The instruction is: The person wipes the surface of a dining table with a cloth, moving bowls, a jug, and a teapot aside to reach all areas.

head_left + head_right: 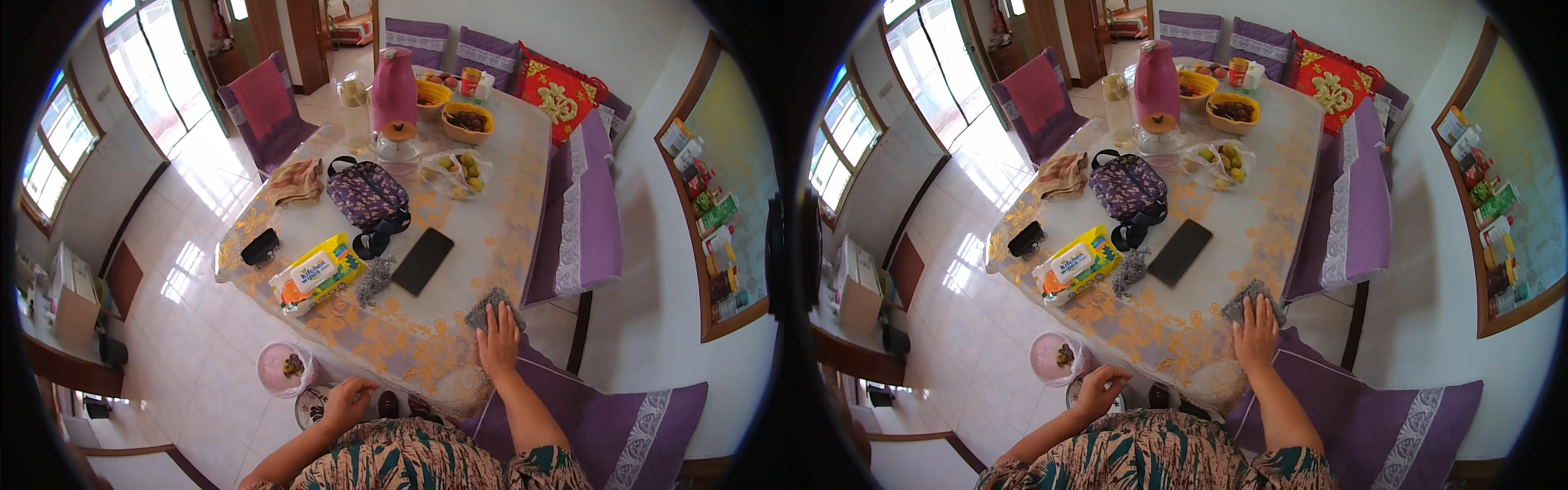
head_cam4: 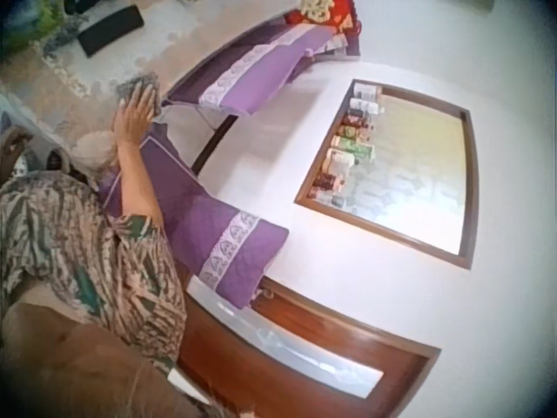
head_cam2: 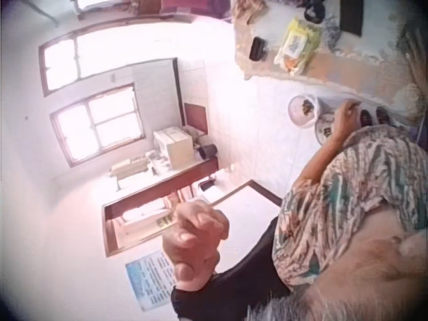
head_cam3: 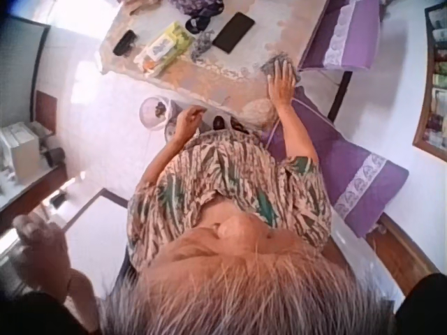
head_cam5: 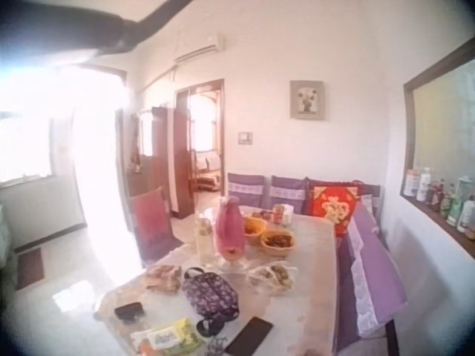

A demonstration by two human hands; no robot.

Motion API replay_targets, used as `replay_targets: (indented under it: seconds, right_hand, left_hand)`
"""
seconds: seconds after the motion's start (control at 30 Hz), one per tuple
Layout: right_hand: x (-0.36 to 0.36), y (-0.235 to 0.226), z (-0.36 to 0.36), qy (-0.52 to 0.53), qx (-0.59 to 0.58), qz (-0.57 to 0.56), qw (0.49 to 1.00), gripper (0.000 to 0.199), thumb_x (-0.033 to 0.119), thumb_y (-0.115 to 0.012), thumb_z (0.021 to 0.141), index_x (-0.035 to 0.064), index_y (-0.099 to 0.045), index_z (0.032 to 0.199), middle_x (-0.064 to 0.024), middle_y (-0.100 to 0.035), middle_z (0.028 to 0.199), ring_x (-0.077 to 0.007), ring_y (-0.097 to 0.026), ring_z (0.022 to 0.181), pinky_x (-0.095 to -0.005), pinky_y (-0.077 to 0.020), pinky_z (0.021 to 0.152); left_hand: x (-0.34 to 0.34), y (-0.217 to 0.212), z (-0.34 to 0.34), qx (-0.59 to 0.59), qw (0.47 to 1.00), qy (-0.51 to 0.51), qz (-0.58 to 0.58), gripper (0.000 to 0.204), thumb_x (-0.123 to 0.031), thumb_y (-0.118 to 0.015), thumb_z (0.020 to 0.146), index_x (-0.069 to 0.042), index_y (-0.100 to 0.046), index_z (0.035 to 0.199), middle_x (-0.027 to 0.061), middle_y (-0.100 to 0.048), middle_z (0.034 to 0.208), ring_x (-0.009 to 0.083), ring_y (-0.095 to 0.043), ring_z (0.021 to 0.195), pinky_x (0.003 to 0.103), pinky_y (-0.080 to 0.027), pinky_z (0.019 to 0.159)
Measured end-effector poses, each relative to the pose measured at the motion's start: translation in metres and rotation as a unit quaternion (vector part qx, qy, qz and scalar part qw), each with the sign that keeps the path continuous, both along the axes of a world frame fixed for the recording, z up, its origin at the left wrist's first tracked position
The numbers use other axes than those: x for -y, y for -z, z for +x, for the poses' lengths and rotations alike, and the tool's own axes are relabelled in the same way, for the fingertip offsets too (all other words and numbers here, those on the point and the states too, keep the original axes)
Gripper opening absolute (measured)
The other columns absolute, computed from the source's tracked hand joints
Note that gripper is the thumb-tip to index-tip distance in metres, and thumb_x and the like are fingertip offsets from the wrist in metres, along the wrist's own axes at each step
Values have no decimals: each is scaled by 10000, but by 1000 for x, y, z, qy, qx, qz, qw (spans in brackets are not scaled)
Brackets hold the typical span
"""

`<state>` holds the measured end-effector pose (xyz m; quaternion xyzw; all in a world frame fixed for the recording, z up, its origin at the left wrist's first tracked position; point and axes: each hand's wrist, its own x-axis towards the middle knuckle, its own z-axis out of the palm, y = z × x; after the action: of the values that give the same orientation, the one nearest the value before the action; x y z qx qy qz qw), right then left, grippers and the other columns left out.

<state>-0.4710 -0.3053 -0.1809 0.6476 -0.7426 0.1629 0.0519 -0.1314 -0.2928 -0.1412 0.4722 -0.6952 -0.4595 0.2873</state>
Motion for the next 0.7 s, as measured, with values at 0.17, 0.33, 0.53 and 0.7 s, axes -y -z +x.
replay_targets:
  seconds: [0.17,0.33,0.53,0.7]
  right_hand:
    - [-13,-2,89,-219,49,24,974,628,325,-540,902,150,-337,1471,-122,-297,1531,-324,-282,1412,-524,-274,1092]
    - [7,-4,75,-372,99,99,917,676,348,-599,897,228,-293,1487,-93,-277,1543,-294,-291,1409,-484,-280,1094]
    - [103,0,-12,-80,63,27,994,604,254,-562,911,137,-341,1462,-133,-280,1530,-312,-250,1417,-502,-238,1099]
    - [70,-1,19,-232,55,37,971,625,297,-579,889,126,-361,1449,-136,-321,1509,-324,-291,1399,-497,-278,1087]
  left_hand:
    - [9,11,-14,-22,999,6,-38,153,-13,-598,838,-58,-664,969,128,-640,926,296,-635,862,365,-511,726]
    - [31,-1,-44,13,995,-26,-91,219,2,-591,811,-76,-640,1010,121,-637,961,322,-618,893,376,-500,753]
    - [46,-3,-81,24,991,-3,-129,242,-5,-597,797,-80,-637,1025,96,-631,1041,311,-605,972,380,-488,816]
    - [82,-2,-118,94,973,-30,-210,523,-50,-639,792,-62,-492,1293,184,-494,1292,390,-489,1160,429,-422,957]
